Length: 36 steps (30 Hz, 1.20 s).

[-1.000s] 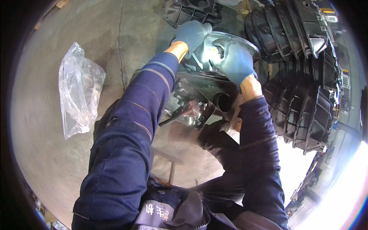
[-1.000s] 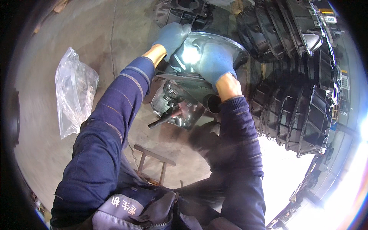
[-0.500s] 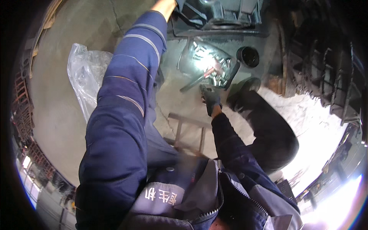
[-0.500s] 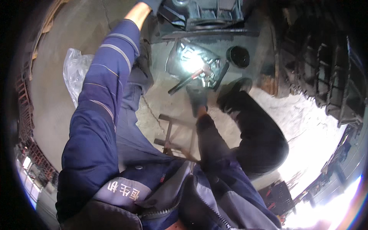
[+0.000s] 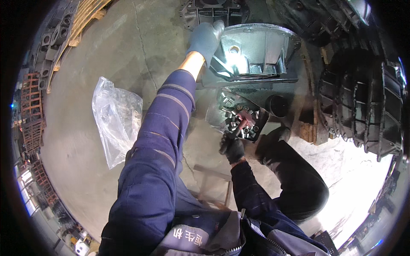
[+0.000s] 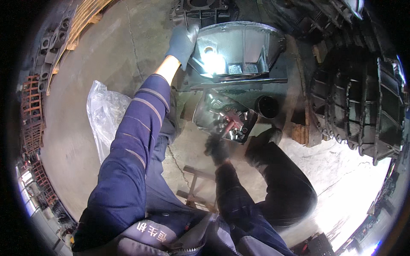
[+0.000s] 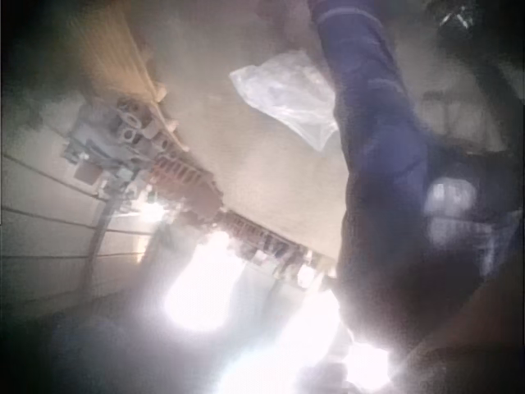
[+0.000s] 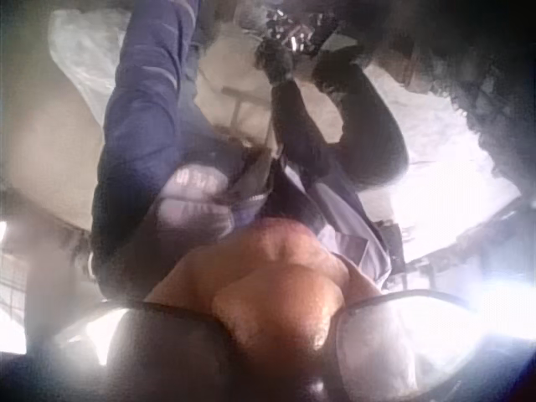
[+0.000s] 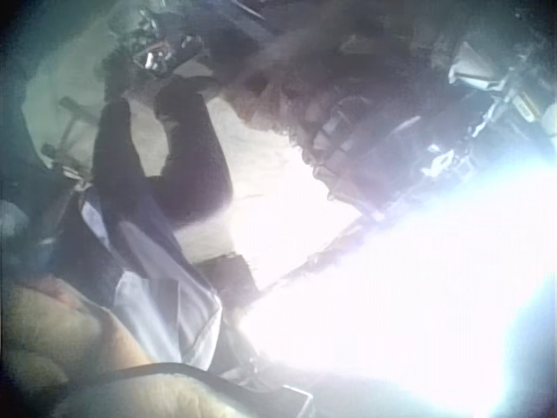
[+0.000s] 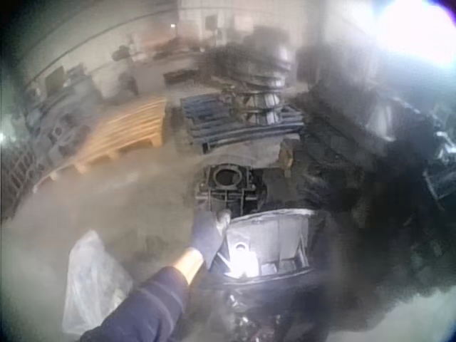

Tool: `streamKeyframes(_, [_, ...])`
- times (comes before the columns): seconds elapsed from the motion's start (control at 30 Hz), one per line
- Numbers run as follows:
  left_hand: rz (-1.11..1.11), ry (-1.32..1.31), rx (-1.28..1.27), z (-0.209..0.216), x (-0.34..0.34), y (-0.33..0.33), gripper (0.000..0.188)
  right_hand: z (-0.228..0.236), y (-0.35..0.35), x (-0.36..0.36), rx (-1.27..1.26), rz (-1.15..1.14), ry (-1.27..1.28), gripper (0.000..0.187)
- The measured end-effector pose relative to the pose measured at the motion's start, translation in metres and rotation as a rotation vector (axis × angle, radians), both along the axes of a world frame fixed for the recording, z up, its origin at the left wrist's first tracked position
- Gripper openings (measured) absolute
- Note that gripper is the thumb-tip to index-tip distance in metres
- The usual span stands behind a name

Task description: The person sits on the floor and assembles a large metal mechanical housing. They insert small metal components into the housing and use a hammer to tap them into place. The person repeats this process for several components before moving the assembled part aside.

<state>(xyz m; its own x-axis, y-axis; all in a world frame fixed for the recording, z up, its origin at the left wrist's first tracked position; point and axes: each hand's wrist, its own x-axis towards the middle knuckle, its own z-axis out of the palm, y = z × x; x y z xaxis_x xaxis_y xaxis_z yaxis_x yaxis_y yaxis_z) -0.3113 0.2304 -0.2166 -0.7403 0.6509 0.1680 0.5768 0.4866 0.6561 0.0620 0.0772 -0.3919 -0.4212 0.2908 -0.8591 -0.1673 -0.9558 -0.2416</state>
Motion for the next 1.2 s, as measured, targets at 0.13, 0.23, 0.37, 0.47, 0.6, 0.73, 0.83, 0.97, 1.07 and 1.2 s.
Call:
streamKeyframes(0.13, [-0.050,-0.056,-0.115,0.014,0.005,-0.002,0.061,0.038,0.033,0.049,-0.048,0.205,0.069,0.009])
streamKeyframes(0.23, [-0.049,-0.099,-0.132,0.024,0.007,-0.004,0.060,0.111,0.046,0.051,0.428,0.670,-0.385,0.026])
streamKeyframes(0.37, [-0.031,-0.168,-0.133,0.030,0.011,-0.008,0.059,0.232,0.075,0.018,0.895,0.639,-0.304,0.032])
streamKeyframes(0.47, [-0.072,-0.212,-0.103,0.031,0.010,-0.009,0.058,0.302,0.103,-0.015,0.950,0.473,-0.168,0.019])
streamKeyframes(0.6, [-0.048,-0.254,-0.113,0.032,0.008,-0.008,0.057,0.336,0.132,-0.045,1.630,0.519,-0.367,0.025])
streamKeyframes(0.73, [-0.049,-0.252,-0.115,0.029,0.008,-0.009,0.055,0.313,0.145,-0.070,1.811,0.544,-0.508,0.034])
streamKeyframes(0.83, [-0.087,-0.274,-0.098,0.028,0.007,-0.009,0.055,0.301,0.160,-0.085,1.679,1.187,-0.888,0.041])
streamKeyframes(0.97, [-0.101,-0.194,-0.145,0.027,0.006,-0.009,0.055,0.315,0.171,-0.081,1.794,1.065,-0.716,0.038])
streamKeyframes(1.07, [-0.141,-0.155,-0.140,0.027,0.006,-0.008,0.055,0.327,0.167,-0.074,1.805,0.828,-0.677,0.033])
streamKeyframes(1.2, [-0.059,-0.260,-0.132,0.025,0.007,-0.006,0.055,0.319,0.160,-0.079,1.764,0.624,-0.562,0.035])
